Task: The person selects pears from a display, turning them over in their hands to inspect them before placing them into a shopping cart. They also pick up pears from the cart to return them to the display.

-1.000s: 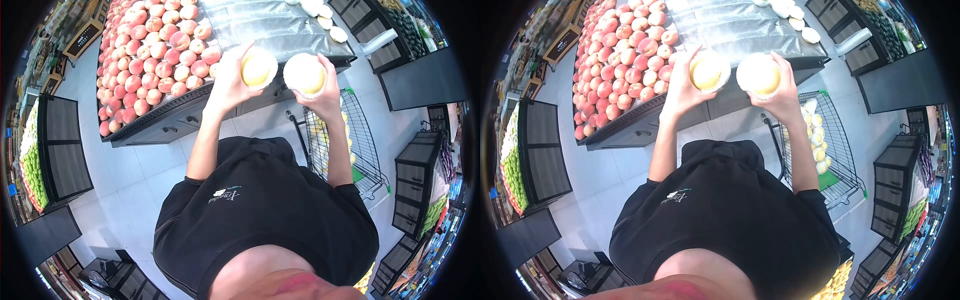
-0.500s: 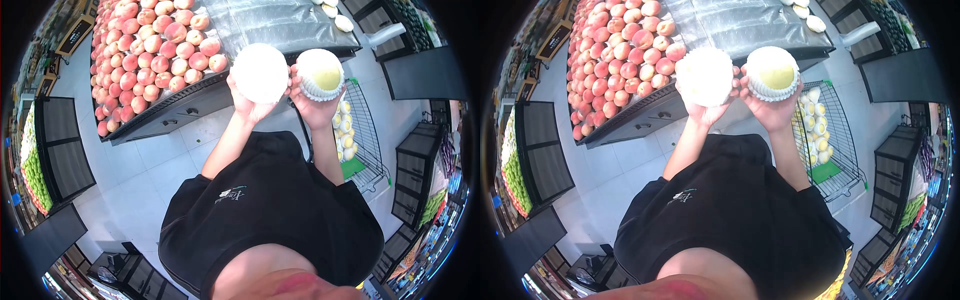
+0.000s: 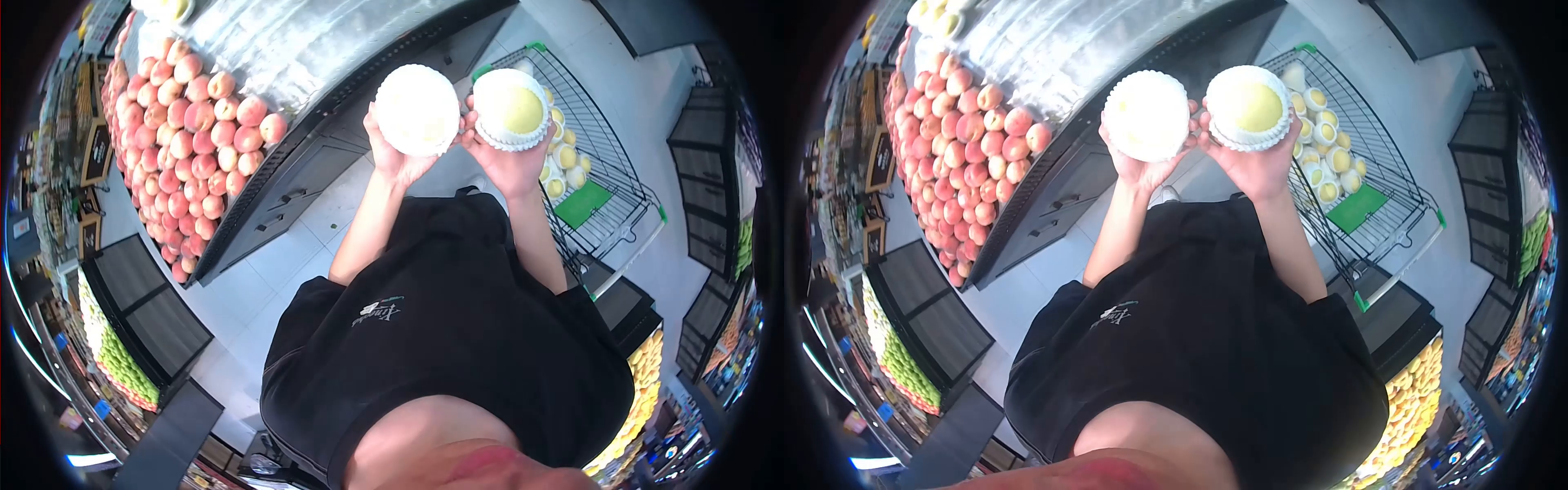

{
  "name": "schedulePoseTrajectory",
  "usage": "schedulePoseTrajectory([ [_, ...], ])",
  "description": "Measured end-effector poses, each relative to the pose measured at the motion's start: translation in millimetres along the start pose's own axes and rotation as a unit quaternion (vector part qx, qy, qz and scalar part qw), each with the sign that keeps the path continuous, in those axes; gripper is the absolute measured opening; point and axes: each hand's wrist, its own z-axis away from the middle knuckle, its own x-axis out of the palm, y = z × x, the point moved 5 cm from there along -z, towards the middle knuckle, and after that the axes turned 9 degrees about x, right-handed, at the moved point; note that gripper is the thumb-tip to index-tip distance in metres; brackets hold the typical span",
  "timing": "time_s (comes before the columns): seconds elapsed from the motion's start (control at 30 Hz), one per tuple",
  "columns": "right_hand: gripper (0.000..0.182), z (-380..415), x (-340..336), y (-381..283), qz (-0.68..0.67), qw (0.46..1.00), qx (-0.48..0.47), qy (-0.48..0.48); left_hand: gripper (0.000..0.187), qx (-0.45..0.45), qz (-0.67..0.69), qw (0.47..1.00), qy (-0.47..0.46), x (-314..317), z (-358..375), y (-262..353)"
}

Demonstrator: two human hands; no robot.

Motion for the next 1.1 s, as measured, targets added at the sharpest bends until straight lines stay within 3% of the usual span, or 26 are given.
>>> schedulePoseTrajectory([
  [0.13,0.082,58.0,-20.8,-76.7,0.046,0.992,-0.069,0.095,0.093,-0.015,-0.131,0.990,0.052,-26.8,-42.1,-73.6],
  [0.27,0.071,132.9,-85.8,-132.3,0.009,0.985,-0.100,0.138,0.070,-0.097,-0.117,0.971,0.183,-81.9,-69.0,-158.0],
  [0.3,0.064,149.8,-89.2,-139.9,-0.015,0.971,-0.116,0.208,0.063,-0.110,-0.109,0.963,0.220,-99.2,-68.0,-174.9],
  [0.4,0.052,202.3,-134.7,-160.1,0.005,0.965,-0.093,0.246,0.061,-0.151,-0.175,0.930,0.287,-138.6,-54.5,-218.2],
  [0.53,0.047,262.0,-192.0,-176.2,-0.080,0.929,-0.118,0.342,0.060,-0.235,-0.236,0.877,0.346,-144.1,-32.7,-252.6],
  [0.7,0.049,287.3,-227.7,-208.3,-0.128,0.899,-0.167,0.384,0.061,-0.291,-0.340,0.848,0.284,-142.0,-67.5,-258.1],
  [0.87,0.054,277.6,-217.0,-245.3,-0.138,0.875,-0.220,0.408,0.060,-0.278,-0.362,0.847,0.274,-178.2,-168.6,-276.5],
  [0.93,0.055,270.9,-208.5,-257.0,-0.139,0.862,-0.227,0.432,0.067,-0.229,-0.559,0.771,0.202,-235.9,-222.7,-281.3],
  [0.97,0.055,265.9,-207.0,-261.4,-0.138,0.855,-0.230,0.444,0.071,-0.232,-0.703,0.663,0.107,-246.0,-248.9,-285.1],
  [1.03,0.054,258.6,-207.4,-265.6,-0.127,0.847,-0.230,0.462,0.078,-0.209,-0.899,0.374,-0.096,-263.8,-298.0,-294.9],
  [1.1,0.055,256.2,-218.1,-264.5,-0.132,0.828,-0.236,0.491,0.080,-0.221,-0.924,0.252,-0.186,-324.7,-326.7,-301.6],
])
